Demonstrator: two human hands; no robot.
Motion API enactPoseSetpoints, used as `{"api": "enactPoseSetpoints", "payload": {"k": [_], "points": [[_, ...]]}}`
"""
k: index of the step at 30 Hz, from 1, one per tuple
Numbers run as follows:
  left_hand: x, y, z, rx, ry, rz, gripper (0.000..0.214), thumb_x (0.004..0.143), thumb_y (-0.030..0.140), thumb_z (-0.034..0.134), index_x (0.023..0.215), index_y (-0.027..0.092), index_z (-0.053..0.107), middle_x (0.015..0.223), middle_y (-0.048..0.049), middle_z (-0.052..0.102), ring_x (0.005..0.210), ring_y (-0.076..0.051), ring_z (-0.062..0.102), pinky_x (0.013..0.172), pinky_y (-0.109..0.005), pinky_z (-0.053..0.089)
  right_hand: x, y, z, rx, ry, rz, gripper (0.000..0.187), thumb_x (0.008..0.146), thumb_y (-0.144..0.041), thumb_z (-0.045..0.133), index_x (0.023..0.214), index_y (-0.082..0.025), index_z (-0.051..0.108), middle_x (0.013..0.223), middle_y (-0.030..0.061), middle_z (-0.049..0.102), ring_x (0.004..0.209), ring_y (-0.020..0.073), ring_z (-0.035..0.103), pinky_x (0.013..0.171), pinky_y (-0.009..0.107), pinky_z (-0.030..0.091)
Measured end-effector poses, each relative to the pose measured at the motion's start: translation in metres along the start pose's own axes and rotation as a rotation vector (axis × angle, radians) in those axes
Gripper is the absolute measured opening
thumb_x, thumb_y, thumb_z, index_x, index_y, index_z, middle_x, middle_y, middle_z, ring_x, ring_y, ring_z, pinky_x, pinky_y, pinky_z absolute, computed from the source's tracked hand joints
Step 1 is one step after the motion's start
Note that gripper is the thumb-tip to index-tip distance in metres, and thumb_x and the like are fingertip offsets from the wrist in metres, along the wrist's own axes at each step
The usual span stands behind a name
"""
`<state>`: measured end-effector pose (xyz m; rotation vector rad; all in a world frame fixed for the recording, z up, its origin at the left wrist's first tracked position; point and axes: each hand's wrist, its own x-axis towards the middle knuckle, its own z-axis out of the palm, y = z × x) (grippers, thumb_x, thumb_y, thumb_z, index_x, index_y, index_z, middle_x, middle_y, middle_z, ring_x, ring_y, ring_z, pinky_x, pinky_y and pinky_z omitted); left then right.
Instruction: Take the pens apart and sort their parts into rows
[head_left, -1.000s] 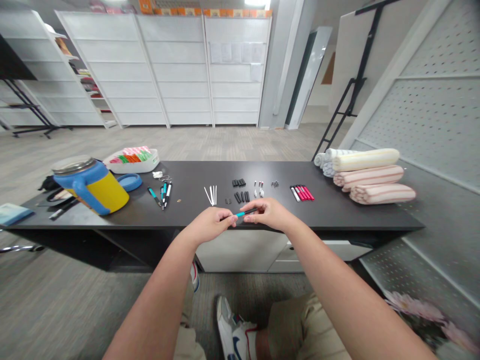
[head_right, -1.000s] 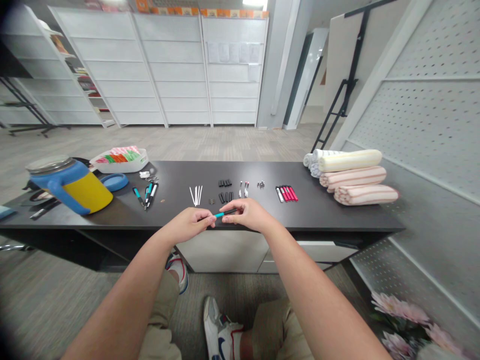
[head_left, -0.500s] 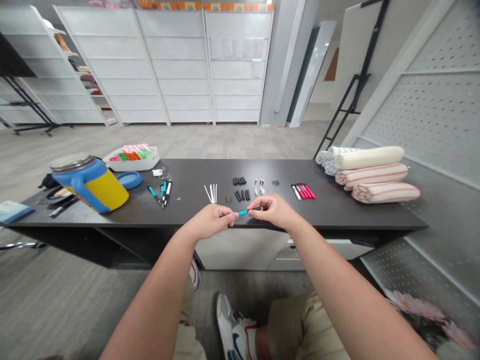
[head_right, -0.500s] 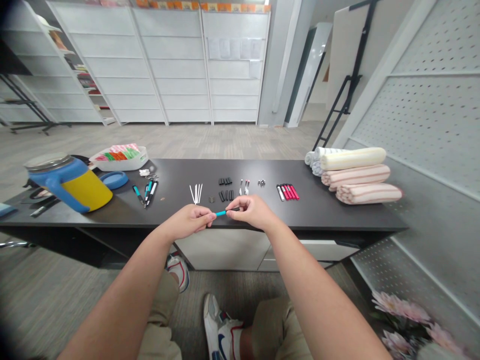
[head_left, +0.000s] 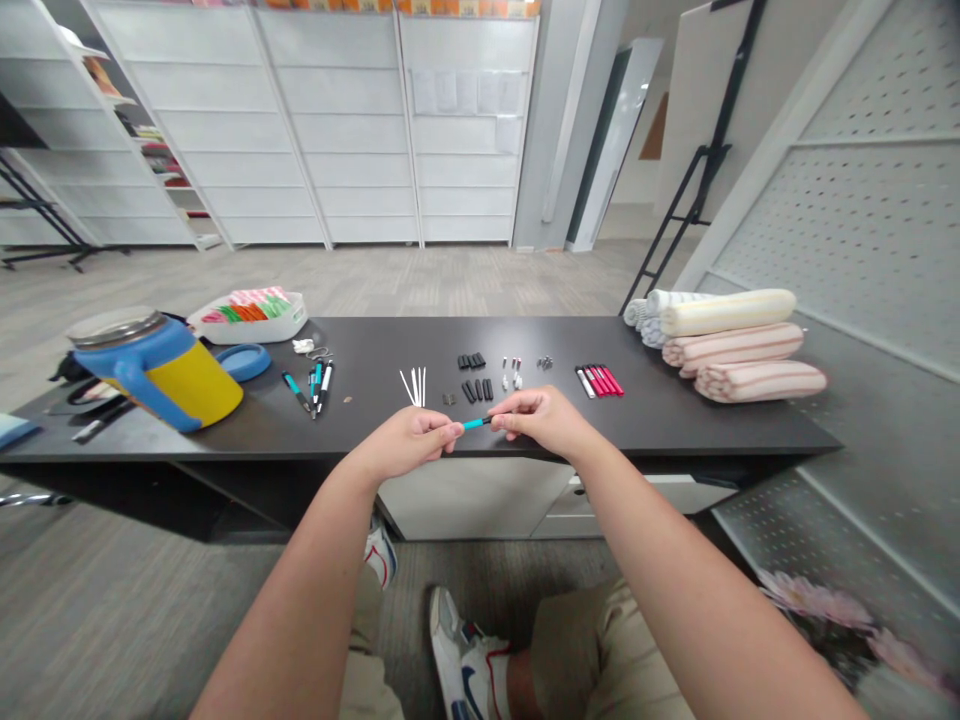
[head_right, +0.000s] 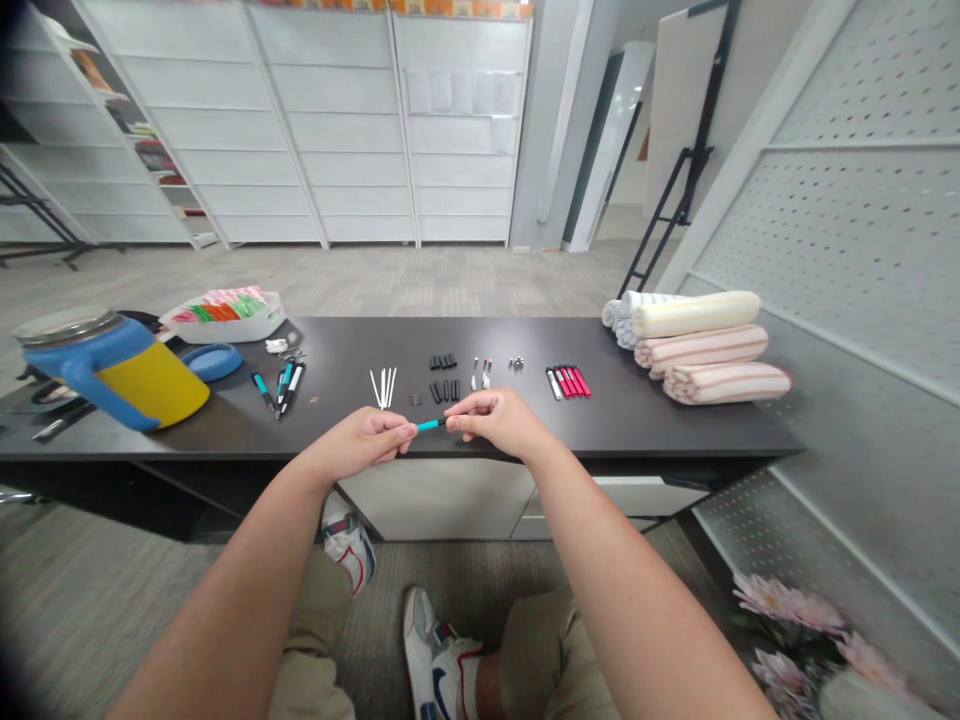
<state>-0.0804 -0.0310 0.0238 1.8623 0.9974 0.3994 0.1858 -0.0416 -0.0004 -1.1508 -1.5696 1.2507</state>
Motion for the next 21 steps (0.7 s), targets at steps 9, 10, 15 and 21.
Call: {"api": "enactPoseSetpoints", "payload": {"k": [9,10,15,21], "points": [[0.001,-0.002,-0.005,-0.101,-0.025,-0.031,0.054,0.092,0.068,0.054,0.077,0.016,0.061,0.05,0.0054,0.043,0.046,-0.008,0.03,0.047,-0.022,0.021,0.001,0.008,0.0,0.035,0.035,-0.045,0.045,0.077,-0.054,0.082,0.106,-0.019,0.082,0.091,0.0093,0.081,0.067,0.0166,0.073,0.069,0.031,0.06],[0.001,-0.001,-0.005,-0.11,-0.027,-0.036,0.054,0.092,0.068,0.054,0.077,0.016,0.061,0.049,0.0055,0.043,0.045,-0.008,0.029,0.047,-0.022,0.021,0.001,0.008,0.0,0.037,0.044,-0.044,0.045,0.077,-0.055,0.082,0.105,-0.019,0.082,0.09,0.0094,0.081,0.067,0.0167,0.073,0.069,0.031,0.06],[0.003,0.001,-0.004,-0.138,-0.036,-0.037,0.054,0.09,0.068,0.056,0.077,0.016,0.06,0.048,0.0056,0.042,0.044,-0.007,0.029,0.047,-0.021,0.02,0.003,0.008,0.002,0.069,0.08,-0.03,0.047,0.076,-0.056,0.083,0.103,-0.018,0.083,0.086,0.0098,0.081,0.066,0.0171,0.073,0.068,0.031,0.061],[-0.008,-0.023,-0.02,-0.336,0.03,0.03,0.053,0.092,0.064,0.059,0.071,0.016,0.056,0.048,0.0075,0.036,0.042,-0.005,0.023,0.046,-0.022,0.012,-0.001,0.017,-0.009,0.329,0.393,-0.114,0.04,0.079,-0.054,0.083,0.1,-0.02,0.081,0.088,0.0078,0.08,0.06,0.0118,0.067,0.058,0.025,0.054]]}}
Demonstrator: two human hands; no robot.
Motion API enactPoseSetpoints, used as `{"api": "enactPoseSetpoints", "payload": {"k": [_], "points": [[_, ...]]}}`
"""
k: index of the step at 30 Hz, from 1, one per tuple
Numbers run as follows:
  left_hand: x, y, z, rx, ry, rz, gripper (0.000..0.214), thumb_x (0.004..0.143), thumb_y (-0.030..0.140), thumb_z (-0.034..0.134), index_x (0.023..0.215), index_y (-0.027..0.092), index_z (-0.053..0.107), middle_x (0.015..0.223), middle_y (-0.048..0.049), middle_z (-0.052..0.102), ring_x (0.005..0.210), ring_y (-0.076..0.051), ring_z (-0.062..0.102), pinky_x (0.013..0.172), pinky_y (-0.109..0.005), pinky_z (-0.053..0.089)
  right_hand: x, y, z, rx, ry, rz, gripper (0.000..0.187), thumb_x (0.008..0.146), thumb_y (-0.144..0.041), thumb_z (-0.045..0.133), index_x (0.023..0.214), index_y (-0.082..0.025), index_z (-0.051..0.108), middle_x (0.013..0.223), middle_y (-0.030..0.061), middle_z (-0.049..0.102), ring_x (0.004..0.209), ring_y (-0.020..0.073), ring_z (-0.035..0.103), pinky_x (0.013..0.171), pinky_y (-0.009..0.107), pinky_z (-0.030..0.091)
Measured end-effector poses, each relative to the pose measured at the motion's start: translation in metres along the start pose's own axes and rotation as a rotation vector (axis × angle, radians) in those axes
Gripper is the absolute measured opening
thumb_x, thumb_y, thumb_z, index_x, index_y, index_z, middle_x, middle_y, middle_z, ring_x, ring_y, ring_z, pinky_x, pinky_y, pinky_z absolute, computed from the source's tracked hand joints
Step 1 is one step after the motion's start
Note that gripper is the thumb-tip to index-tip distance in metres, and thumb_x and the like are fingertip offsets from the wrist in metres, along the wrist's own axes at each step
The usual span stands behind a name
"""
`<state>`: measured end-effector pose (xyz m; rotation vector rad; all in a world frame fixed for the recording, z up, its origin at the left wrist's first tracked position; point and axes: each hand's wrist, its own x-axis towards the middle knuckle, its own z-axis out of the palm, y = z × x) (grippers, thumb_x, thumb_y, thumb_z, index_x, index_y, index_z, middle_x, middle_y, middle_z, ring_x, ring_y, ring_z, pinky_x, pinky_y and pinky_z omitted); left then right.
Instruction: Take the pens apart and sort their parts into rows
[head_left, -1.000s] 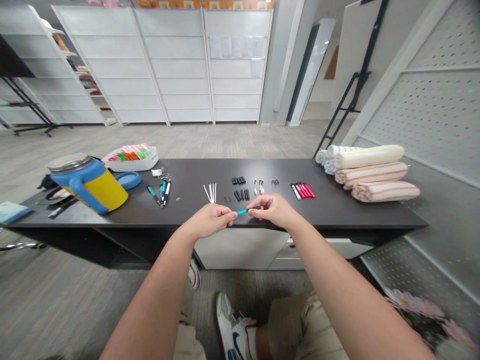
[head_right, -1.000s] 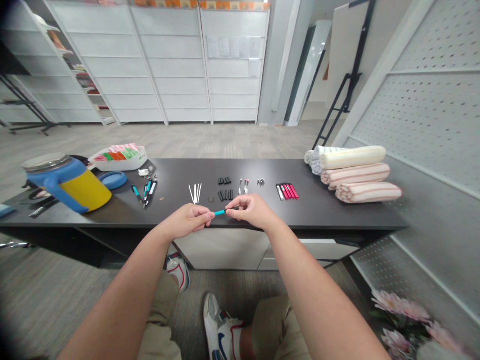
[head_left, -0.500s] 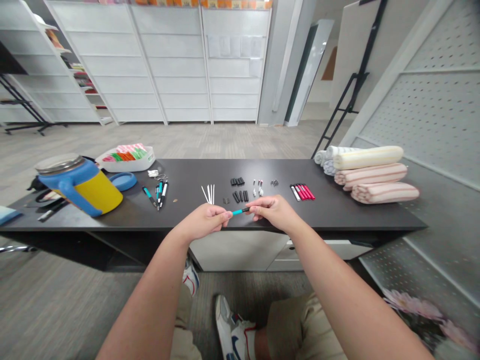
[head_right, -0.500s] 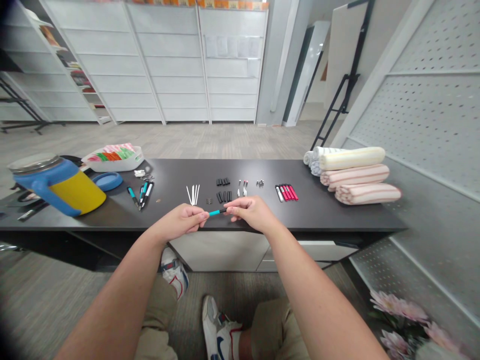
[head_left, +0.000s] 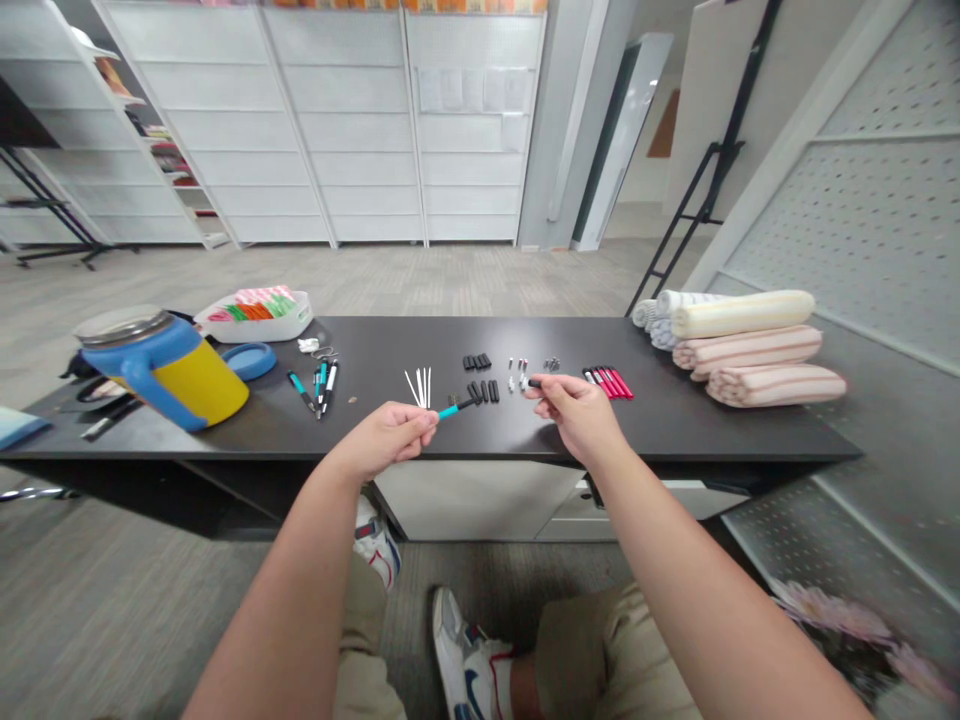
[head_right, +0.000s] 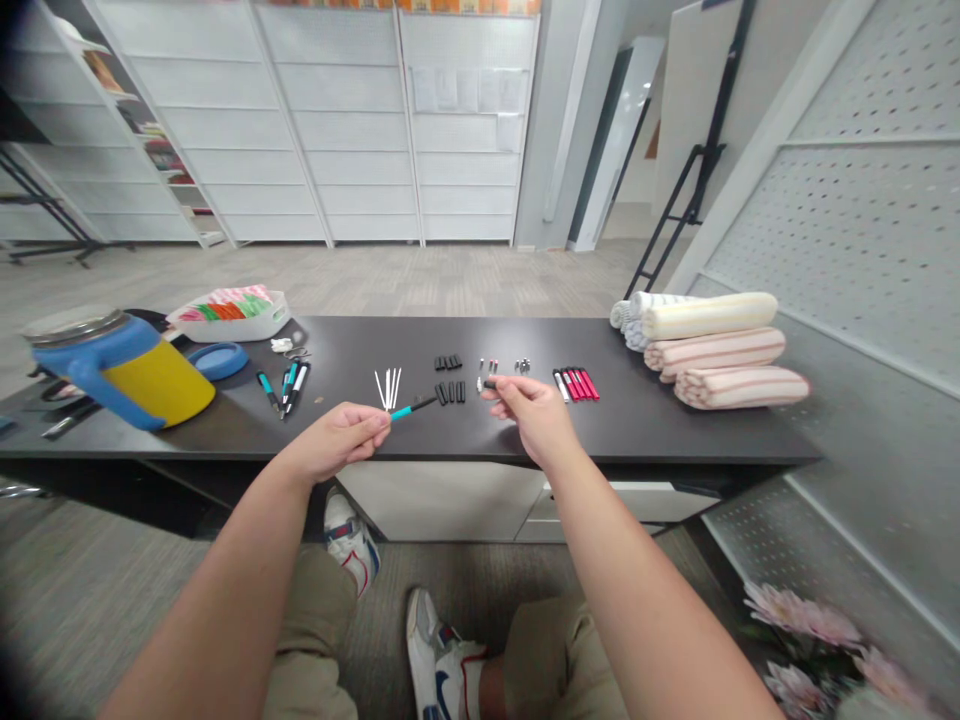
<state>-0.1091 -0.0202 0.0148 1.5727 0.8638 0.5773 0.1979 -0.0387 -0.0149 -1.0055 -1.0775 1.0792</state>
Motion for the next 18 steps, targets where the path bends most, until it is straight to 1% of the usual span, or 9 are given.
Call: {"api": "enactPoseSetpoints", "payload": {"k": [2,4,7,10,12,14,16,18], "points": [[-0.006,-0.007,-0.009,-0.085,0.064,0.032,0.051,0.09,0.062,0.063,0.071,0.015,0.055,0.052,0.0069,0.039,0.043,-0.004,0.022,0.046,-0.022,0.01,0.0,0.001,-0.004,0.07,0.036,-0.029,0.037,0.08,-0.052,0.082,0.102,-0.021,0.08,0.089,0.0069,0.08,0.058,0.0103,0.064,0.055,0.024,0.051],[-0.01,-0.012,-0.012,-0.133,0.098,0.067,0.05,0.092,0.061,0.061,0.073,0.015,0.057,0.05,0.0078,0.037,0.043,-0.005,0.022,0.047,-0.022,0.013,0.0,0.002,-0.004,0.076,0.0,-0.026,0.036,0.08,-0.049,0.084,0.101,-0.021,0.079,0.089,0.0065,0.079,0.057,0.0105,0.063,0.054,0.024,0.049],[-0.009,-0.013,-0.009,-0.104,0.085,0.089,0.046,0.096,0.057,0.058,0.08,0.014,0.062,0.048,0.0075,0.038,0.046,-0.006,0.025,0.05,-0.02,0.017,0.001,0.003,-0.002,0.074,-0.036,-0.033,0.033,0.08,-0.046,0.084,0.1,-0.022,0.077,0.091,0.0055,0.078,0.057,0.0102,0.062,0.054,0.025,0.048],[-0.004,-0.013,-0.004,-0.102,0.056,0.094,0.044,0.098,0.055,0.056,0.085,0.014,0.062,0.05,0.0072,0.039,0.048,-0.006,0.026,0.051,-0.019,0.019,0.002,0.003,0.0,0.075,-0.035,-0.058,0.03,0.08,-0.043,0.085,0.099,-0.022,0.075,0.09,0.0037,0.076,0.06,0.0099,0.061,0.057,0.025,0.049],[-0.001,-0.013,-0.003,-0.163,0.045,0.085,0.044,0.097,0.056,0.058,0.085,0.014,0.06,0.053,0.0086,0.034,0.048,-0.005,0.021,0.049,-0.019,0.016,0.001,0.004,0.0,0.045,-0.033,-0.076,0.03,0.078,-0.042,0.086,0.097,-0.021,0.074,0.085,0.0018,0.074,0.062,0.0107,0.061,0.061,0.026,0.051],[0.0,-0.014,-0.004,-0.242,0.048,0.08,0.044,0.096,0.058,0.06,0.084,0.015,0.058,0.054,0.0102,0.028,0.048,-0.005,0.016,0.047,-0.018,0.013,0.0,0.005,0.001,0.004,-0.031,-0.103,0.03,0.075,-0.04,0.089,0.091,-0.021,0.072,0.084,0.0012,0.072,0.068,0.012,0.063,0.069,0.027,0.053],[0.0,-0.016,-0.005,-0.302,0.056,0.082,0.044,0.094,0.058,0.062,0.082,0.015,0.057,0.054,0.0111,0.025,0.048,-0.004,0.012,0.047,-0.018,0.01,-0.002,0.005,0.003,-0.027,-0.026,-0.129,0.03,0.072,-0.038,0.09,0.083,-0.021,0.068,0.091,0.003,0.074,0.08,0.0143,0.066,0.078,0.029,0.054],[0.001,-0.016,-0.006,-0.342,0.068,0.087,0.044,0.093,0.058,0.064,0.081,0.015,0.056,0.054,0.0116,0.024,0.048,-0.004,0.01,0.046,-0.017,0.008,-0.002,0.004,0.006,-0.062,-0.006,-0.148,0.031,0.073,-0.039,0.088,0.078,-0.021,0.064,0.097,0.005,0.075,0.09,0.017,0.069,0.085,0.032,0.054]]}}
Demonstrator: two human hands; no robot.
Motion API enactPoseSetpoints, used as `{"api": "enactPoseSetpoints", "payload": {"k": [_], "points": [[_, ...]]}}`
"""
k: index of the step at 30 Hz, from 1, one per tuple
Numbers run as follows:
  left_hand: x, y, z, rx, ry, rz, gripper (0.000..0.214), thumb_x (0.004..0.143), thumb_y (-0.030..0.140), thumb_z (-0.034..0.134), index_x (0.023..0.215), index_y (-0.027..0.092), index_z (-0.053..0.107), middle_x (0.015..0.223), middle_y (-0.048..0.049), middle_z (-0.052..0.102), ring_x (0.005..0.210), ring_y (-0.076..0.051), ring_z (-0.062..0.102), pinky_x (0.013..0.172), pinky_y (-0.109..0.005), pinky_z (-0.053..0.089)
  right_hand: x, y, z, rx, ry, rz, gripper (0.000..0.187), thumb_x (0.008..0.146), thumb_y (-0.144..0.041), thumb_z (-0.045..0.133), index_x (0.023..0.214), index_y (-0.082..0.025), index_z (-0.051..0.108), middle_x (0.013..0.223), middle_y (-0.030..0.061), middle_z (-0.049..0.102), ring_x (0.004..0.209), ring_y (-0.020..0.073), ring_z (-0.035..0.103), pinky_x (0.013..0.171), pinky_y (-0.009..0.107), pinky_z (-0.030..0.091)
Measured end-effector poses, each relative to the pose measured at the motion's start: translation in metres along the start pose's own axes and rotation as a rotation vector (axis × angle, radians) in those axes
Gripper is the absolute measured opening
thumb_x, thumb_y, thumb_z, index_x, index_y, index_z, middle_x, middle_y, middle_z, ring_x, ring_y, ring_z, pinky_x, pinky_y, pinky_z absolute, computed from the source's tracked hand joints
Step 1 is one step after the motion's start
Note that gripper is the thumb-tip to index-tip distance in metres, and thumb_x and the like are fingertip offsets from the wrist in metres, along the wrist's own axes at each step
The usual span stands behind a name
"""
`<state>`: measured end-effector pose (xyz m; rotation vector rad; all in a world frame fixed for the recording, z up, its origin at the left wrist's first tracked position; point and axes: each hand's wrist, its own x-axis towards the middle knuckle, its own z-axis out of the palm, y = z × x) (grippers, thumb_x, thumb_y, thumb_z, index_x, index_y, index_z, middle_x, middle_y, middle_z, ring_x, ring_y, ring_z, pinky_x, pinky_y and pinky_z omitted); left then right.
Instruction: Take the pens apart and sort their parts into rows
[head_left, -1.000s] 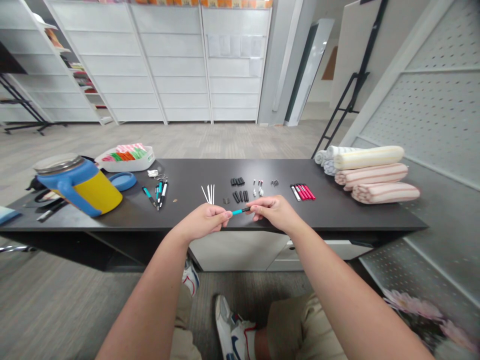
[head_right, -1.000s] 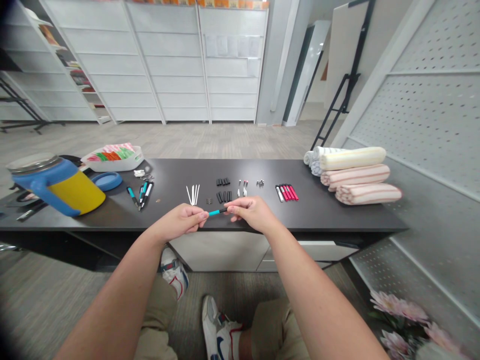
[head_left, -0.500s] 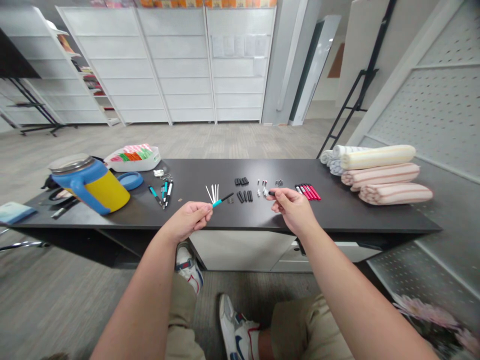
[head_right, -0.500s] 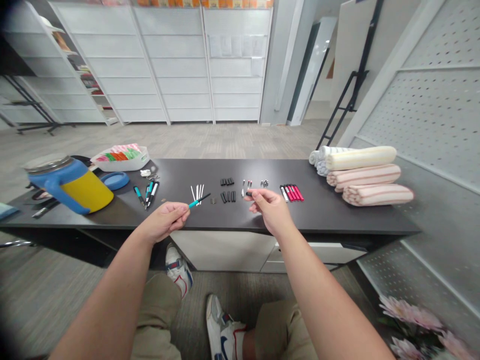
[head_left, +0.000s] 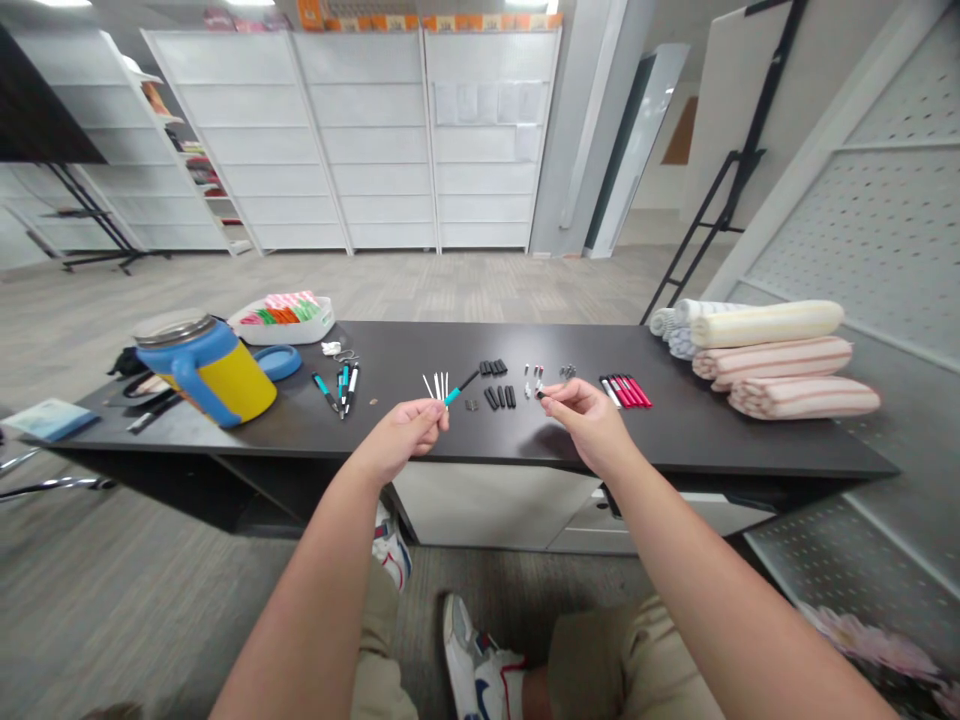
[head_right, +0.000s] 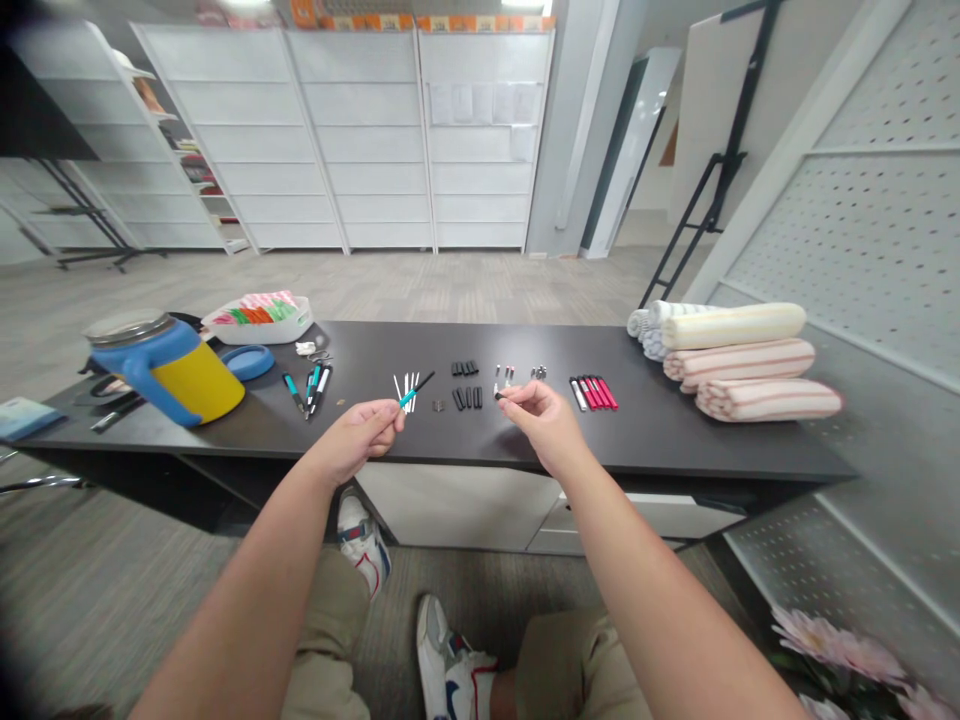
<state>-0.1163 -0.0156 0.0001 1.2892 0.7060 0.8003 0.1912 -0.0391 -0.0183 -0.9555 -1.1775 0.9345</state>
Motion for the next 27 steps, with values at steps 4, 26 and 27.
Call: {"api": "enactPoseSetpoints", "payload": {"k": [4,26,27], "points": [[0.002,0.001,-0.001,-0.046,0.03,0.004,0.044,0.093,0.056,0.065,0.08,0.015,0.056,0.053,0.0119,0.022,0.047,-0.003,0.009,0.045,-0.017,0.008,0.015,-0.012,0.004,-0.23,-0.034,-0.02,0.033,0.085,-0.043,0.077,0.11,-0.022,0.072,0.099,0.0054,0.077,0.091,0.0189,0.071,0.087,0.034,0.054],[0.01,0.001,0.011,-0.131,0.122,0.005,0.047,0.092,0.06,0.066,0.079,0.017,0.051,0.054,0.012,0.022,0.045,-0.003,0.01,0.043,-0.018,0.008,0.171,-0.02,0.081,-1.649,-0.534,0.152,0.022,0.081,-0.019,0.065,0.092,-0.021,0.084,0.083,0.0049,0.08,0.087,0.0209,0.074,0.075,0.025,0.053],[0.01,0.001,0.011,-0.135,0.122,0.005,0.047,0.092,0.06,0.066,0.079,0.017,0.051,0.054,0.012,0.022,0.045,-0.003,0.011,0.043,-0.018,0.008,0.171,-0.018,0.082,-1.649,-0.556,0.163,0.022,0.082,-0.02,0.064,0.092,-0.021,0.084,0.081,0.0046,0.08,0.086,0.0208,0.074,0.075,0.025,0.053]]}}
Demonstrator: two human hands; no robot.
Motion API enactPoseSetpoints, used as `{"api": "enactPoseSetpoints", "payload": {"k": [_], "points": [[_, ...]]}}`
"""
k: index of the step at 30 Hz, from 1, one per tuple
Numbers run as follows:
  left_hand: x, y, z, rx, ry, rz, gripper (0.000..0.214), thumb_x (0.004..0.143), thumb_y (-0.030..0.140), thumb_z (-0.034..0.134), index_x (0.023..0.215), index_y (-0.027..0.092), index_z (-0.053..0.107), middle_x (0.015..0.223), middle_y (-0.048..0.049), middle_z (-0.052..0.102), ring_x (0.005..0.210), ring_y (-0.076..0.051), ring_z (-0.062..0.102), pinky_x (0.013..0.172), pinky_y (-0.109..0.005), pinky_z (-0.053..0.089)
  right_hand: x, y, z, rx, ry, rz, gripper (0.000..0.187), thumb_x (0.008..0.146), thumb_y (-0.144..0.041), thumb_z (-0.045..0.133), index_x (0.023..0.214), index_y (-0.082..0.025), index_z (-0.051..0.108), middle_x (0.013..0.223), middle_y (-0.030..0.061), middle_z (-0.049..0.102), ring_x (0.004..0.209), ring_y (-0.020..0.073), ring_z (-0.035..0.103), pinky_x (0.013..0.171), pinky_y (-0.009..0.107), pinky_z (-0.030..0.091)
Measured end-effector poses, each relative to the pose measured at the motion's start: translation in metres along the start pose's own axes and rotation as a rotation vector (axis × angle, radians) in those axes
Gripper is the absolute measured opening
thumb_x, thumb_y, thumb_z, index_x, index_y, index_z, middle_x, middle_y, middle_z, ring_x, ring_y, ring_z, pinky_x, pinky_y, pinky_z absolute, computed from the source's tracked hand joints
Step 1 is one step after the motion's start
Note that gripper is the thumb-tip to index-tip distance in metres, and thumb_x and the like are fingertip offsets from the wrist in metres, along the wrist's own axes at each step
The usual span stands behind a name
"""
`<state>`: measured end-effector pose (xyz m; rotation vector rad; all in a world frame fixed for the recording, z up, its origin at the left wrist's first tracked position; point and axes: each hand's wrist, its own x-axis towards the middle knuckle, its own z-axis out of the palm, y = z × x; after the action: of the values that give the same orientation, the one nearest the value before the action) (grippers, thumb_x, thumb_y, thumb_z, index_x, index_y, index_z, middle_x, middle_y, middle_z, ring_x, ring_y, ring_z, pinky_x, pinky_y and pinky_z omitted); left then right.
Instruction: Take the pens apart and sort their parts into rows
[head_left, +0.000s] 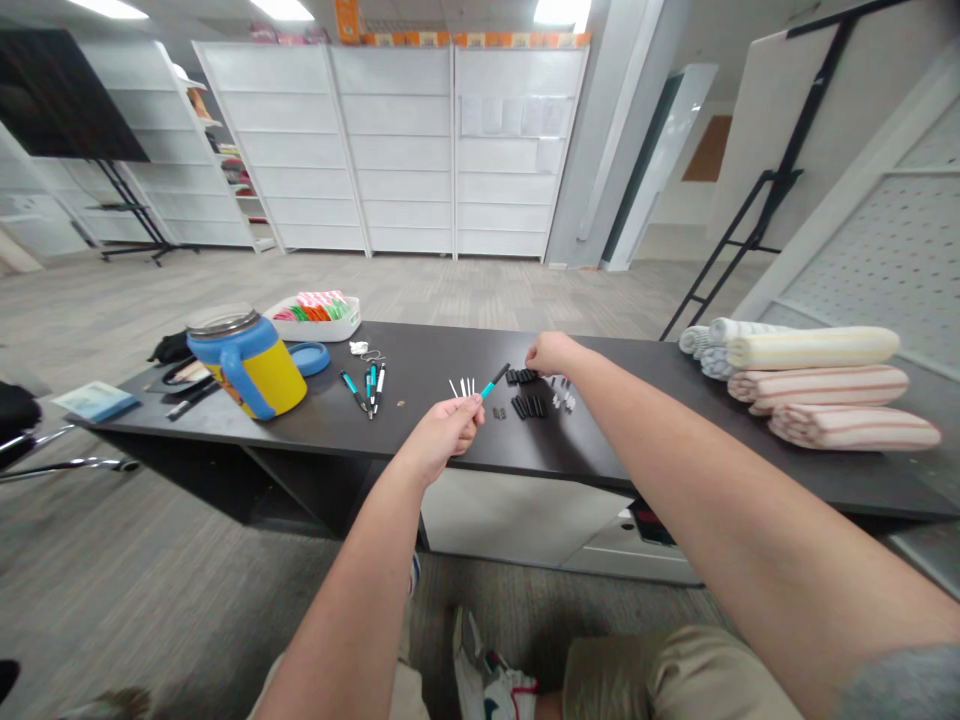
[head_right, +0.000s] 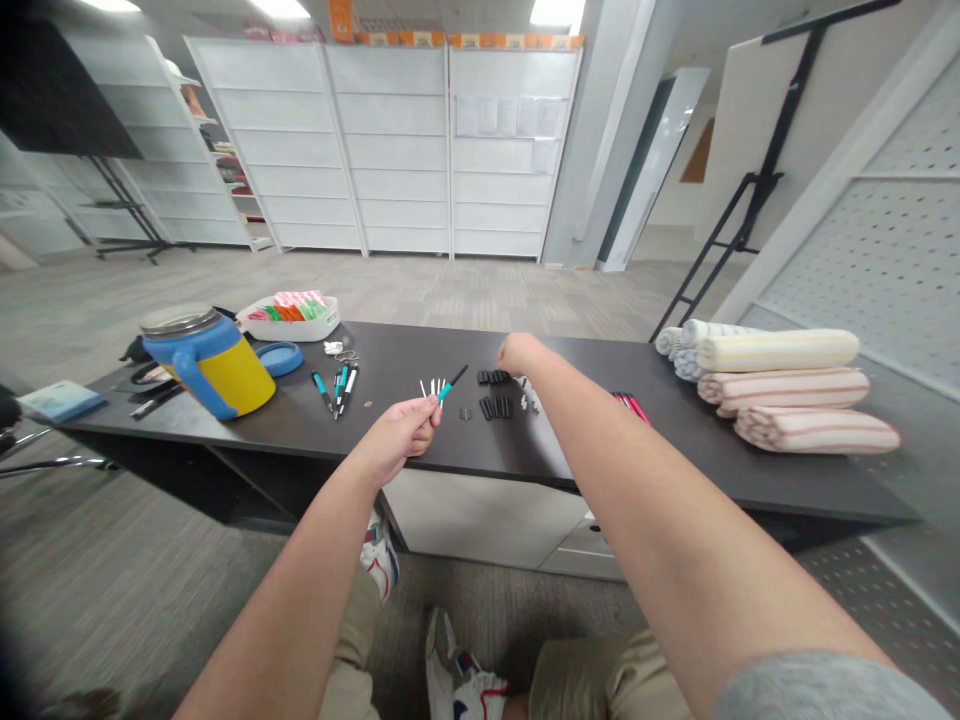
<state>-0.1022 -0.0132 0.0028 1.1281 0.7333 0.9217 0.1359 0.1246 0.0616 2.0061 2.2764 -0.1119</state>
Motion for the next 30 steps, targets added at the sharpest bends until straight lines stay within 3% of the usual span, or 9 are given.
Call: {"api": "enactPoseSetpoints", "payload": {"k": [6,15,20,23,25,27,30], "points": [[0.0,0.001,0.001,0.008,0.014,-0.011,0.046,0.091,0.06,0.066,0.079,0.017,0.051,0.055,0.0121,0.021,0.045,-0.003,0.011,0.043,-0.018,0.007,0.002,0.002,0.001,-0.002,-0.074,-0.035,0.024,0.083,-0.021,0.063,0.095,-0.022,0.084,0.077,0.0027,0.079,0.079,0.0184,0.074,0.072,0.024,0.053],[0.0,0.0,0.001,0.022,0.014,-0.01,0.047,0.091,0.061,0.066,0.078,0.018,0.051,0.054,0.012,0.023,0.044,-0.003,0.012,0.043,-0.018,0.008,0.002,0.003,-0.002,-0.019,-0.082,-0.04,0.021,0.081,-0.02,0.063,0.086,-0.02,0.083,0.074,0.0056,0.079,0.082,0.0215,0.074,0.075,0.027,0.052],[0.002,0.001,0.001,0.036,0.005,-0.019,0.046,0.091,0.06,0.066,0.079,0.018,0.052,0.055,0.0121,0.021,0.044,-0.003,0.011,0.043,-0.018,0.008,0.001,0.008,0.0,0.055,-0.099,-0.067,0.019,0.083,-0.019,0.065,0.088,-0.022,0.083,0.071,0.0021,0.077,0.074,0.0181,0.073,0.07,0.024,0.051],[0.002,0.0,0.001,0.046,-0.005,-0.018,0.045,0.091,0.059,0.066,0.079,0.018,0.052,0.055,0.0122,0.021,0.044,-0.004,0.011,0.043,-0.019,0.008,-0.001,0.012,-0.002,0.091,-0.011,-0.074,0.021,0.09,-0.028,0.063,0.096,-0.021,0.083,0.078,0.0039,0.078,0.076,0.018,0.072,0.07,0.024,0.049],[0.002,-0.001,0.002,0.071,-0.009,-0.018,0.045,0.091,0.06,0.065,0.079,0.018,0.053,0.055,0.012,0.02,0.044,-0.004,0.011,0.043,-0.02,0.008,-0.01,0.013,-0.005,0.105,0.1,-0.064,0.034,0.1,-0.036,0.051,0.105,-0.019,0.08,0.089,0.007,0.079,0.082,0.0188,0.072,0.072,0.026,0.048],[0.002,0.0,0.003,0.16,-0.001,-0.006,0.045,0.092,0.061,0.063,0.079,0.018,0.056,0.055,0.011,0.023,0.045,-0.005,0.013,0.044,-0.021,0.009,-0.029,0.013,-0.008,0.156,0.231,-0.069,0.051,0.107,-0.041,0.033,0.11,-0.018,0.078,0.094,0.0074,0.079,0.082,0.0184,0.07,0.072,0.027,0.046],[-0.001,0.002,0.007,0.465,0.01,0.065,0.047,0.092,0.061,0.06,0.08,0.016,0.067,0.054,0.0074,0.032,0.047,-0.008,0.024,0.047,-0.023,0.016,-0.077,0.01,-0.004,0.352,0.411,-0.196,0.064,0.108,-0.052,0.024,0.095,-0.019,0.077,0.074,0.0052,0.073,0.071,0.0179,0.066,0.069,0.028,0.042]]}}
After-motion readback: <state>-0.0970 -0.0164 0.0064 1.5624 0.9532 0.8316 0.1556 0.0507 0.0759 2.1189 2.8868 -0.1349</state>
